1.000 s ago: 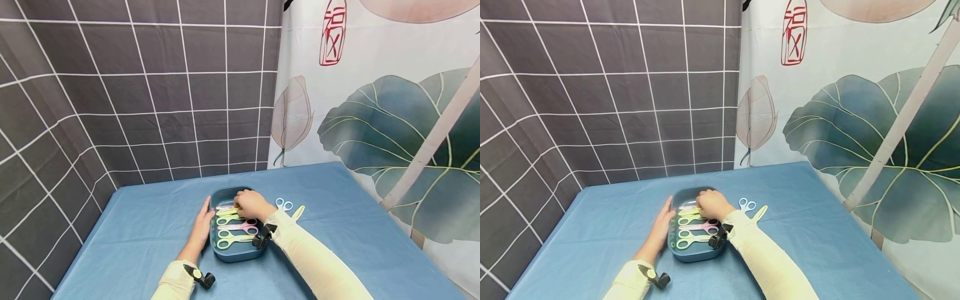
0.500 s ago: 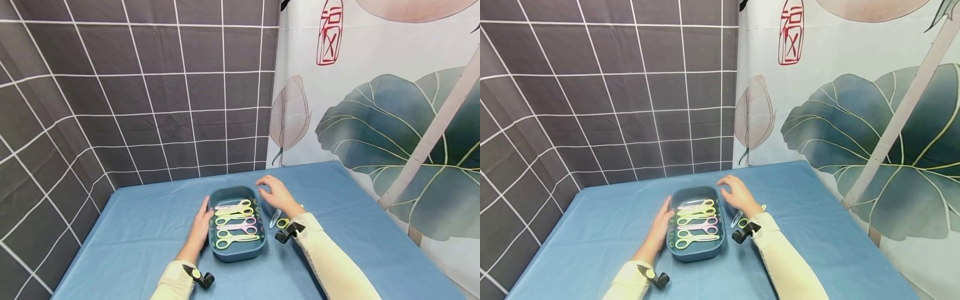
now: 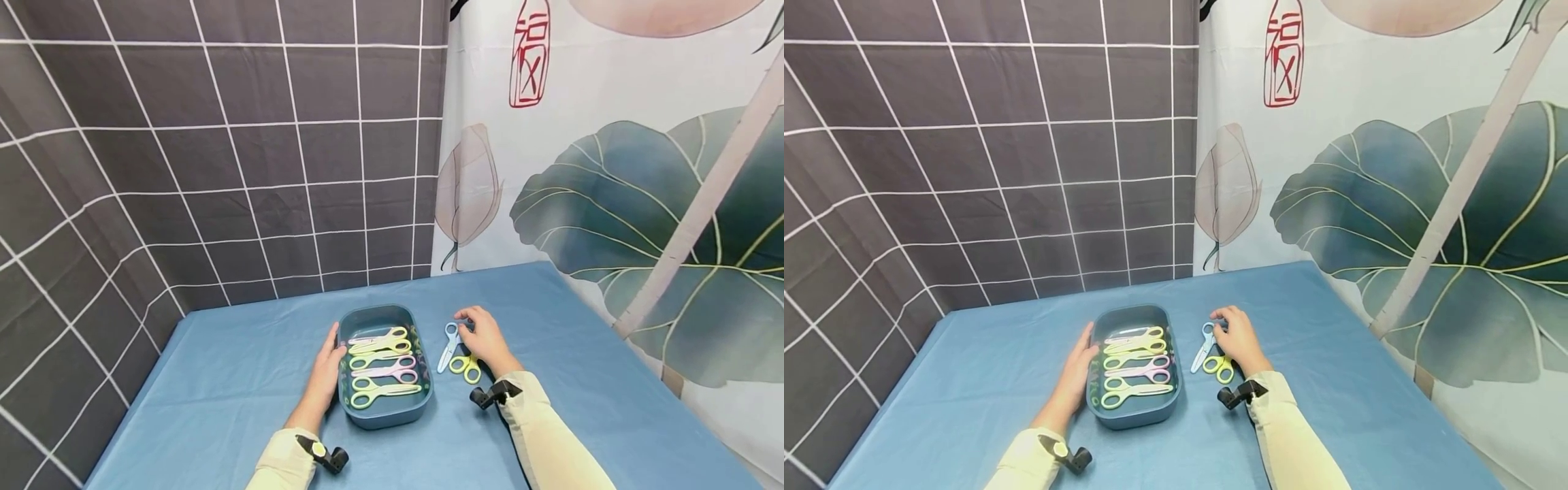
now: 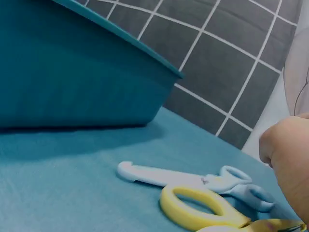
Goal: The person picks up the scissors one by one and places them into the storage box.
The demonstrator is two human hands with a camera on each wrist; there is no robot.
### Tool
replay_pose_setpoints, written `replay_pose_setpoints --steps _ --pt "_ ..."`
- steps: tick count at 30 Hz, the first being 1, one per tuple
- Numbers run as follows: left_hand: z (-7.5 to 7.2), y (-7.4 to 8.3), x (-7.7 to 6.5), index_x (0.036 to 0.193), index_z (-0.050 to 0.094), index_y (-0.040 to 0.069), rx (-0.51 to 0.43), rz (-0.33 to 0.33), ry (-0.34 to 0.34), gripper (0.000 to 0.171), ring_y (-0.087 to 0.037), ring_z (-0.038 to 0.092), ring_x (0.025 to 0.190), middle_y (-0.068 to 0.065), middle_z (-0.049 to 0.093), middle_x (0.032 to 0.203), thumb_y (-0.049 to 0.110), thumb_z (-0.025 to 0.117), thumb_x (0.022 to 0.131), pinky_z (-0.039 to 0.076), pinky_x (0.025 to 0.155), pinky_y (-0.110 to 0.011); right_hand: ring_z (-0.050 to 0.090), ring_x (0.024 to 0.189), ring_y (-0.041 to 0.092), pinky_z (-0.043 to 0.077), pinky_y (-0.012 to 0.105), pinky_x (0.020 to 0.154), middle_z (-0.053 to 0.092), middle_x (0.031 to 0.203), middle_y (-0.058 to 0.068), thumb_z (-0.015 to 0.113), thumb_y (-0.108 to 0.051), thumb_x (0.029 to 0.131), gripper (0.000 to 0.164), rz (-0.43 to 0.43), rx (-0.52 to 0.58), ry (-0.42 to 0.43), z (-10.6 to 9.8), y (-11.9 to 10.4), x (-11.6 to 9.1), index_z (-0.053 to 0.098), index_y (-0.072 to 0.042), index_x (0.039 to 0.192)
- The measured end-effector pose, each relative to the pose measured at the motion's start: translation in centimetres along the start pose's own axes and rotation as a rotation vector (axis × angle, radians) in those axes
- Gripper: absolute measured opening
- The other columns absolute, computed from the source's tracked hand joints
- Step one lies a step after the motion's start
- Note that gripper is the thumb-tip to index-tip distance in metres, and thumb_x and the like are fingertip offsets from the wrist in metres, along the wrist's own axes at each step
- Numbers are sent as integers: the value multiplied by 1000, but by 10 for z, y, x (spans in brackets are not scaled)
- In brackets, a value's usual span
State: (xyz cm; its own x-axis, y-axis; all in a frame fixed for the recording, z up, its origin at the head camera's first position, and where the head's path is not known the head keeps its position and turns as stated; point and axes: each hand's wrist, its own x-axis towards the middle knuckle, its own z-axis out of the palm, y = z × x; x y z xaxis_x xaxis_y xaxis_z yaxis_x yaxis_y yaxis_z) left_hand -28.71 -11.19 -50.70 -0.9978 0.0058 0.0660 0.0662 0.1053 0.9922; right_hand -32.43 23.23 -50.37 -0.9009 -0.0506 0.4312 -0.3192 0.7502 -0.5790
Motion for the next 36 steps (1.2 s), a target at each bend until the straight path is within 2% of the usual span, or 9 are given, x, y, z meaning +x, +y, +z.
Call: replay_pose_setpoints --steps 3,7,10,13,17,21,28,33,36 --pt "0 0 -1 162 24 13 1 -4 -3 61 -37 9 154 -16 18 167 14 43 103 8 123 -56 59 90 28 50 48 81 65 98 9 63 -13 93 16 31 -61 -11 2 -1 -2 72 -7 106" --pt "-1 1 0 162 24 12 -4 -2 -3 61 -37 9 154 -15 17 168 13 42 104 8 123 -56 51 65 19 44 37 62 56 74 -1 65 -25 95 16 56 -132 -87 5 -10 -4 69 -12 103" --pt "-2 3 0 162 24 12 -10 -4 -4 61 -36 9 154 -14 16 168 13 42 104 8 123 -55 46 57 15 39 33 56 53 69 -4 68 -32 94 21 62 -176 -138 7 -14 -5 68 -13 103" --pt "-2 4 1 162 24 12 -2 -2 -4 61 -37 10 154 -15 17 168 14 42 104 9 123 -56 50 63 17 42 35 59 55 73 -2 72 -35 91 27 51 -232 -149 10 -16 -5 67 -11 103" --pt "-1 3 2 162 24 12 1 -5 -6 61 -36 11 154 -15 18 167 14 42 104 9 123 -55 58 81 25 50 45 74 61 87 3 76 -37 86 33 28 -285 -137 12 -17 -5 67 -10 104" --pt "-2 2 2 162 24 13 -2 -16 -8 61 -36 9 154 -15 17 168 14 41 104 8 123 -55 62 94 32 51 51 83 67 97 6 77 -36 85 37 37 -290 -130 15 -19 -4 67 -10 109" --pt "-1 0 1 162 23 13 -10 -20 -5 61 -34 10 154 -14 17 168 14 40 104 9 124 -53 61 97 36 51 52 83 68 100 11 79 -35 83 48 65 -287 -110 23 -23 -4 64 -7 119" --pt "-1 0 0 163 23 15 -2 -36 -6 61 -34 11 154 -14 16 168 14 41 104 9 124 -54 61 86 28 52 45 75 65 95 9 72 -10 83 34 78 -171 -107 28 -29 -4 63 -5 115" --pt "-1 8 -3 163 22 13 -12 -48 -12 61 -37 12 154 -16 15 168 13 40 104 9 123 -55 60 80 24 52 43 71 64 93 8 67 -3 82 31 72 -138 -103 30 -32 -2 63 -5 113"
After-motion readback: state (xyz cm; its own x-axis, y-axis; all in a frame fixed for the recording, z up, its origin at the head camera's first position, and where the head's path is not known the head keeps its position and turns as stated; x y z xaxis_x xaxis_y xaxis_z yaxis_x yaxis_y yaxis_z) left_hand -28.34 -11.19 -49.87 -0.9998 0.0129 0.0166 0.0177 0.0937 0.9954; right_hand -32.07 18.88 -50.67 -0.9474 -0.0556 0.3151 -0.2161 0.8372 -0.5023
